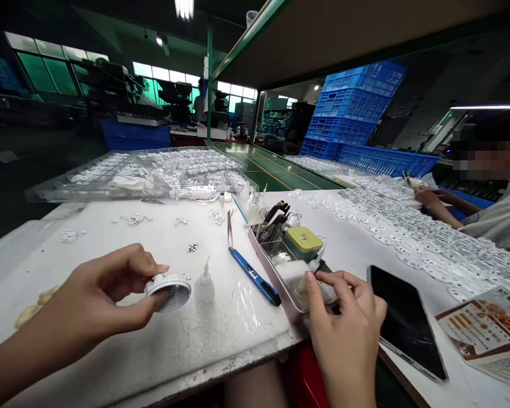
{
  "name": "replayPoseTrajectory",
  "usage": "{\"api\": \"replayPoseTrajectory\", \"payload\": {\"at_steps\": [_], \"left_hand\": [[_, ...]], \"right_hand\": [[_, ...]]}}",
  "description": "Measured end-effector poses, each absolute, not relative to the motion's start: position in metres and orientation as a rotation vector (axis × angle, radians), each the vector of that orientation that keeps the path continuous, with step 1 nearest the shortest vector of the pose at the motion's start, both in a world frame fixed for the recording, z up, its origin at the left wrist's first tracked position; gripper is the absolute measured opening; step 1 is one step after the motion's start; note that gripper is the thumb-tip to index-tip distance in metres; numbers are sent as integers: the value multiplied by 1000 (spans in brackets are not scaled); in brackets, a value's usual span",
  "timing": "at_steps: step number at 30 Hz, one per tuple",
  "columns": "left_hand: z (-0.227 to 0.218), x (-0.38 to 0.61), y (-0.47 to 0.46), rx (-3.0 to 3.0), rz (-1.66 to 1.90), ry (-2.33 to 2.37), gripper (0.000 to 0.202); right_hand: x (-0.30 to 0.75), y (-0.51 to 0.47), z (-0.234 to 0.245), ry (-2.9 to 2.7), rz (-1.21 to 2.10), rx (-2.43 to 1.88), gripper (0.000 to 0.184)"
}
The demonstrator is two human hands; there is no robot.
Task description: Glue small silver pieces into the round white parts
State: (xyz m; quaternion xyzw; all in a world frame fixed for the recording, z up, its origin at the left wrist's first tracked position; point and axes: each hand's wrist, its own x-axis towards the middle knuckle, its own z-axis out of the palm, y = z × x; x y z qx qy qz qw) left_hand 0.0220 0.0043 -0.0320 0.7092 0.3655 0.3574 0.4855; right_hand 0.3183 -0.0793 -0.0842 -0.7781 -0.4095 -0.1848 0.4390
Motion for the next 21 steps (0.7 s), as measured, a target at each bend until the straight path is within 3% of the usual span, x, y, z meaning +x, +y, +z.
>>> {"api": "replayPoseTrajectory", "payload": {"at_steps": [7, 14, 21], "left_hand": [[-36, 23, 10, 1401, 740, 889, 30], [-37, 27, 10, 1319, 707, 858, 30], [-38, 27, 11, 1317, 708, 844, 31]], "right_hand": [[315, -82, -62, -944, -399, -1692, 32], [324, -74, -63, -941, -205, -1819, 37], [318, -79, -67, -813, -236, -1552, 35]]}}
